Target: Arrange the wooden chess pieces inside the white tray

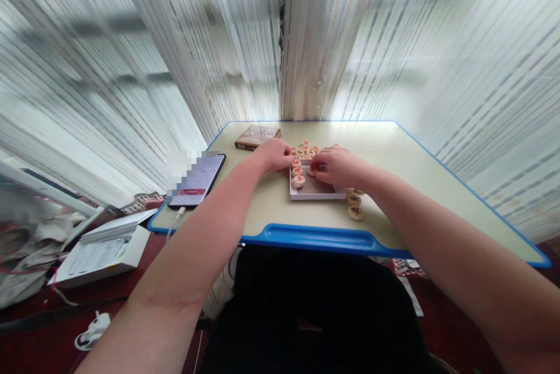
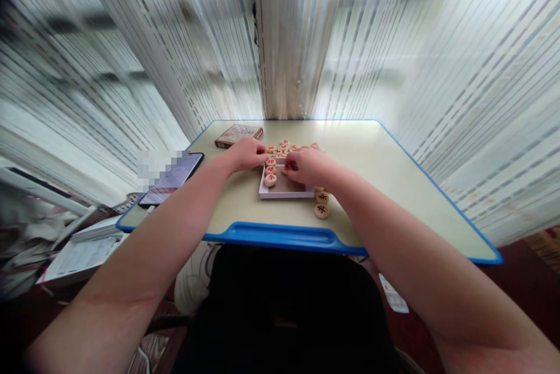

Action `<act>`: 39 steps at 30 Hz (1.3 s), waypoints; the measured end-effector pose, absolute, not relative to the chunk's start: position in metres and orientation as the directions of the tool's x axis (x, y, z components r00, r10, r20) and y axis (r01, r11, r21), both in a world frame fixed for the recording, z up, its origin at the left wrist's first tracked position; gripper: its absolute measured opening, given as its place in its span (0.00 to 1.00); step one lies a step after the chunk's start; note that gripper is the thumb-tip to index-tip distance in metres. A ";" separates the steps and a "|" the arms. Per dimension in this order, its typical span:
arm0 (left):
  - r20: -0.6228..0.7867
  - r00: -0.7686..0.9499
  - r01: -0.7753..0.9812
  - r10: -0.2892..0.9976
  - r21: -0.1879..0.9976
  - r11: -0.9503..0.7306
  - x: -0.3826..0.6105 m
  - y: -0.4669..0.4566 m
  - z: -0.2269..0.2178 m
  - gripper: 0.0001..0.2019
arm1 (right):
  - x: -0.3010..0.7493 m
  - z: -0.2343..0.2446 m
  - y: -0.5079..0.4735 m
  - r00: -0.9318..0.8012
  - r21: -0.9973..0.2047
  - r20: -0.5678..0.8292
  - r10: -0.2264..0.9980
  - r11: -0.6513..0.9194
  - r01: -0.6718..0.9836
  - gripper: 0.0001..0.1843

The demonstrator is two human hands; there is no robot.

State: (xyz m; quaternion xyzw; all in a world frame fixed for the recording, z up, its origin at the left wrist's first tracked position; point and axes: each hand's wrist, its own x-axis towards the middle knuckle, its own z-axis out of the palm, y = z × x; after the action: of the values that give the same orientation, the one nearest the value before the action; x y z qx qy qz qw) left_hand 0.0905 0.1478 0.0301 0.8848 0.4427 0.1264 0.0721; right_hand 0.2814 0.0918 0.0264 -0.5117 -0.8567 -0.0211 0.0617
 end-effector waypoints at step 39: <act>0.151 0.587 0.776 0.796 0.178 -0.606 0.089 0.147 0.033 0.13 | 0.272 0.034 0.075 -0.590 -0.543 -0.070 0.804 0.465 0.699 0.11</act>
State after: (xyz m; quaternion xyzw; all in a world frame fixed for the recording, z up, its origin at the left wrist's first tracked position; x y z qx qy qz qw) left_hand 0.0893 0.1472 0.0330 0.8895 0.4416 0.1080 0.0465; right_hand 0.2715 0.0754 0.0339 -0.4421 -0.8503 0.2683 0.0981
